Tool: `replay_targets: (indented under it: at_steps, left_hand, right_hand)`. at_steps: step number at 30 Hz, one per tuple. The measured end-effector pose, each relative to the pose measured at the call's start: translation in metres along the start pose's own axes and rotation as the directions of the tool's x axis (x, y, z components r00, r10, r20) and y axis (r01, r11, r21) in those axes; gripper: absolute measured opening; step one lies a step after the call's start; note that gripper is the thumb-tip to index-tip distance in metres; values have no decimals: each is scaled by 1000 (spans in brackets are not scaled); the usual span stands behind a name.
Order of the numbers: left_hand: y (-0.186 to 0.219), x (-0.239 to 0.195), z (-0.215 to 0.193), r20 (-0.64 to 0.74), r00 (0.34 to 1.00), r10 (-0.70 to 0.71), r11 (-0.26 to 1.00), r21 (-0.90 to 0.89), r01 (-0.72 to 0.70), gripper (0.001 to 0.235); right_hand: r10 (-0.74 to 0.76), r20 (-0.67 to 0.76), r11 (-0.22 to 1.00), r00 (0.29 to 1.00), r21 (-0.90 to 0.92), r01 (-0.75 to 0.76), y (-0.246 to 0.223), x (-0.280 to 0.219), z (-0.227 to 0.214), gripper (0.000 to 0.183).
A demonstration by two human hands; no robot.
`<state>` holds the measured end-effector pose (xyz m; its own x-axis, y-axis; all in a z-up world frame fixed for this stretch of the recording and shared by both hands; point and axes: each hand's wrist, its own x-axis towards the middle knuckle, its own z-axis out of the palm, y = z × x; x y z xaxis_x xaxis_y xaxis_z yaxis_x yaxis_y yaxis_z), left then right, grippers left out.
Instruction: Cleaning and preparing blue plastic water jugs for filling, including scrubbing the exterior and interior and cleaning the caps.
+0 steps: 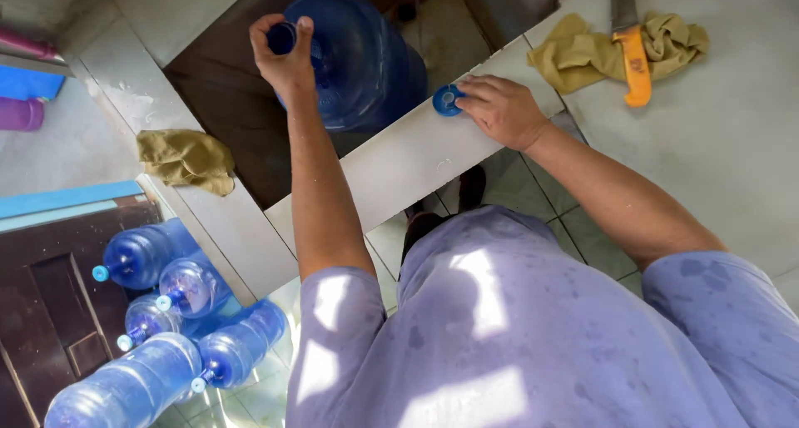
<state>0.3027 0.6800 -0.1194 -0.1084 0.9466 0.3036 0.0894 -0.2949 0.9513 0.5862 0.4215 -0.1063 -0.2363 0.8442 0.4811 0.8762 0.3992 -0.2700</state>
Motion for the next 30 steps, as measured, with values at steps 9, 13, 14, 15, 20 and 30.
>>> replay_targets:
  at_steps: [9, 13, 14, 15, 20, 30]
  left_hand:
    - [-13, 13, -51, 314, 885, -343, 935, 20, 355, 25]
    - [67, 22, -44, 312, 776, -548, 756, 581, 300, 38]
    - [64, 27, -51, 280, 730, -624, 665, 681, 307, 40]
    - [62, 33, -58, 237, 681, -693, 562, 769, 305, 41]
    - [61, 54, -105, 232, 729, -645, 683, 603, 413, 45]
    - [11, 7, -123, 24, 745, -667, 663, 474, 579, 57]
  right_hand:
    - [360, -119, 933, 925, 62, -355, 44, -42, -17, 22]
    - [500, -196, 787, 844, -305, -536, 107, -85, -60, 41]
    - [592, -238, 672, 770, -383, -634, 112, -82, -71, 41]
    - [672, -282, 543, 685, -441, -714, 117, -80, -83, 44]
    - [833, -42, 519, 552, -286, -805, 179, -124, -64, 33]
    - [639, -42, 713, 768, -342, -612, 79, -69, -101, 27]
